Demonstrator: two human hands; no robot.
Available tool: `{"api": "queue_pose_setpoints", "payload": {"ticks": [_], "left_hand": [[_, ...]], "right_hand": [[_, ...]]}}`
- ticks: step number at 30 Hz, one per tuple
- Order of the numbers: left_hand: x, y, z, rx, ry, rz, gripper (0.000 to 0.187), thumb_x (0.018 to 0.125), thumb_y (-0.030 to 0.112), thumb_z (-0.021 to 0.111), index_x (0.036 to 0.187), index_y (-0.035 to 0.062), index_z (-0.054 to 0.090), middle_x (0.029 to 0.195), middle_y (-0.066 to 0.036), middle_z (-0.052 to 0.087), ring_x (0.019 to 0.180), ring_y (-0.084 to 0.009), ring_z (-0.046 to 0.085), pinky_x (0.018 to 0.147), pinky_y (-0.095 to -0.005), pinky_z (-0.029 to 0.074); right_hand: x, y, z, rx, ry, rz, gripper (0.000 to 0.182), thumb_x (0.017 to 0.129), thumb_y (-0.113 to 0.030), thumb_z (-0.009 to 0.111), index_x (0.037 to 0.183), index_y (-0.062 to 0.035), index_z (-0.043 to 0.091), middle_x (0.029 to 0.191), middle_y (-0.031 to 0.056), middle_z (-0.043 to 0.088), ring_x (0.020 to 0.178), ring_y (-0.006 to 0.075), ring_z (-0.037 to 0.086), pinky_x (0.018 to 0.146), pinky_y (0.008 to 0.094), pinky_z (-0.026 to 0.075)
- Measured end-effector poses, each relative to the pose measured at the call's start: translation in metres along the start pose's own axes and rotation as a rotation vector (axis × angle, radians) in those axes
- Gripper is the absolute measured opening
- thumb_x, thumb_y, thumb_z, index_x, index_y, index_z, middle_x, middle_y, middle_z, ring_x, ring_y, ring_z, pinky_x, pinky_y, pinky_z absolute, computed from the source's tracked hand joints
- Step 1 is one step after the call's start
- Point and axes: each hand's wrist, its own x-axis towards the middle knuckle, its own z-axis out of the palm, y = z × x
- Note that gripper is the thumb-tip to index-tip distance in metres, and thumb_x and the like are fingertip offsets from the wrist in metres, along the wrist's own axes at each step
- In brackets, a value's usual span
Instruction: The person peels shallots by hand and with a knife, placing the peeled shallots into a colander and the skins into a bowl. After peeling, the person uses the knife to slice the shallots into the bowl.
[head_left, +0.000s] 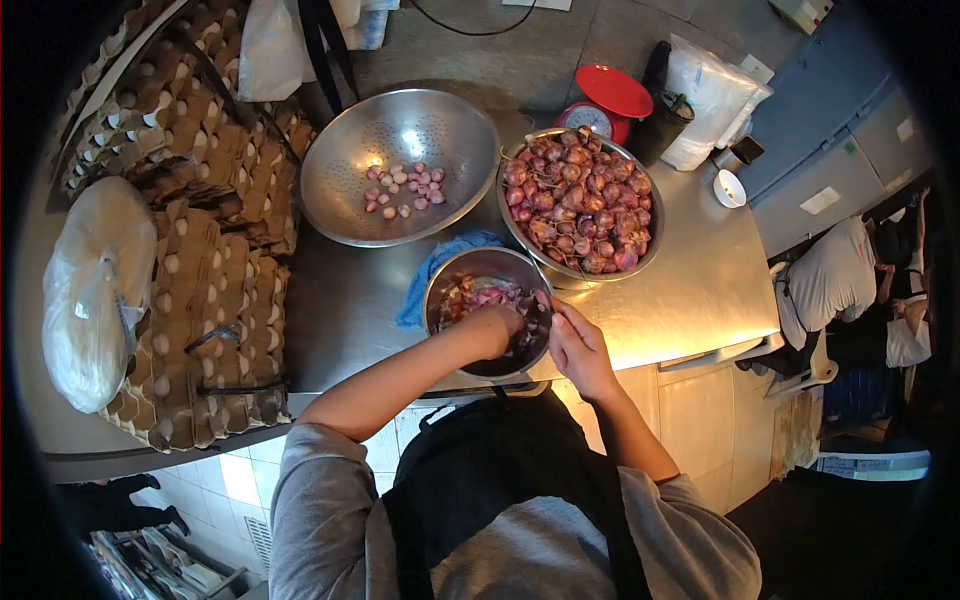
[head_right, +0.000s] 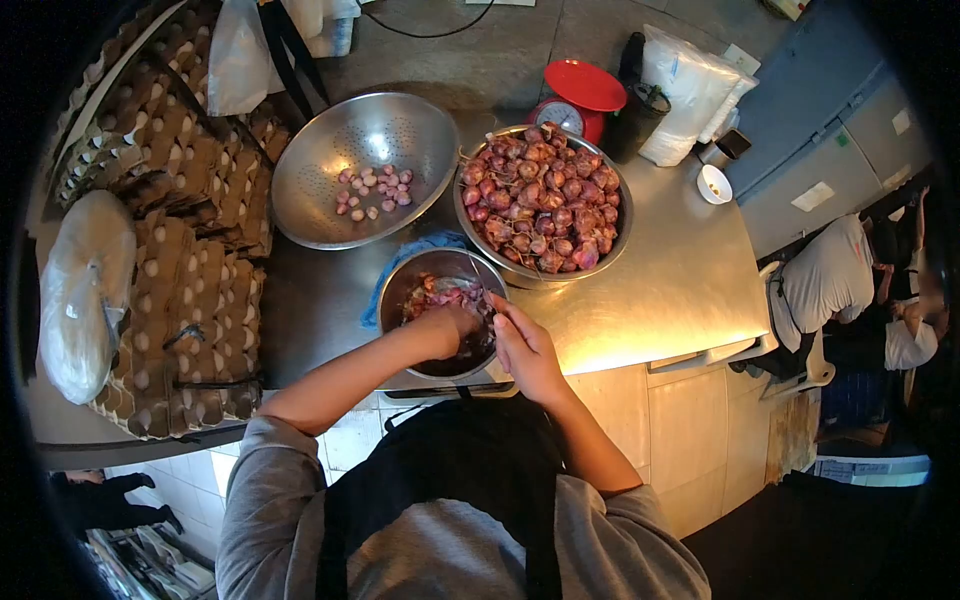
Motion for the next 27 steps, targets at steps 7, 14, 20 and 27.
{"api": "queue_pose_setpoints", "payload": {"ticks": [7, 14, 20, 27], "left_hand": [[-0.013, 0.004, -0.011, -0.226, 0.16, 0.088, 0.027, 0.07, 0.001, 0.059, 0.096, -0.0011, 0.055, 0.083, -0.018, 0.061, 0.077, -0.0257, 0.062, 0.069, -0.0349, 0.049], [-0.036, -0.027, -0.008, -1.414, 0.371, 0.095, 0.018, 0.081, 0.001, 0.056, 0.099, 0.0006, 0.054, 0.087, -0.007, 0.06, 0.084, -0.0145, 0.059, 0.07, -0.0254, 0.05], [-0.065, -0.008, -0.008, -1.916, 0.341, 0.036, 0.02, 0.083, 0.006, 0.056, 0.102, 0.0032, 0.056, 0.1, -0.007, 0.06, 0.086, -0.0156, 0.059, 0.073, -0.0275, 0.05], [-0.06, 0.016, 0.011, -2.046, 0.525, 0.087, 0.014, 0.087, 0.015, 0.05, 0.101, 0.0117, 0.051, 0.101, -0.005, 0.055, 0.093, -0.0216, 0.055, 0.078, -0.0388, 0.048]], "right_hand": [[-0.008, -0.002, -0.004, 0.07, 0.057, -0.004, 0.037, 0.093, -0.021, 0.036, 0.125, -0.0007, 0.04, 0.049, -0.0053, 0.032, 0.041, 0.0037, 0.029, 0.04, 0.0171, 0.024], [-0.013, 0.008, -0.005, 0.053, 0.027, 0.042, 0.039, 0.093, -0.02, 0.038, 0.128, -0.0038, 0.037, 0.055, -0.0044, 0.036, 0.046, 0.004, 0.034, 0.044, 0.0177, 0.03], [-0.022, 0.002, 0.013, 0.056, -0.14, 0.024, 0.045, 0.092, -0.019, 0.041, 0.135, -0.0111, 0.029, 0.055, -0.0042, 0.037, 0.046, 0.0036, 0.034, 0.045, 0.0171, 0.03], [-0.01, 0.027, 0.007, -0.17, -0.161, -0.211, 0.043, 0.092, -0.021, 0.042, 0.131, -0.0057, 0.034, 0.109, 0.0071, 0.052, 0.094, 0.0118, 0.051, 0.082, 0.0247, 0.04]]}}
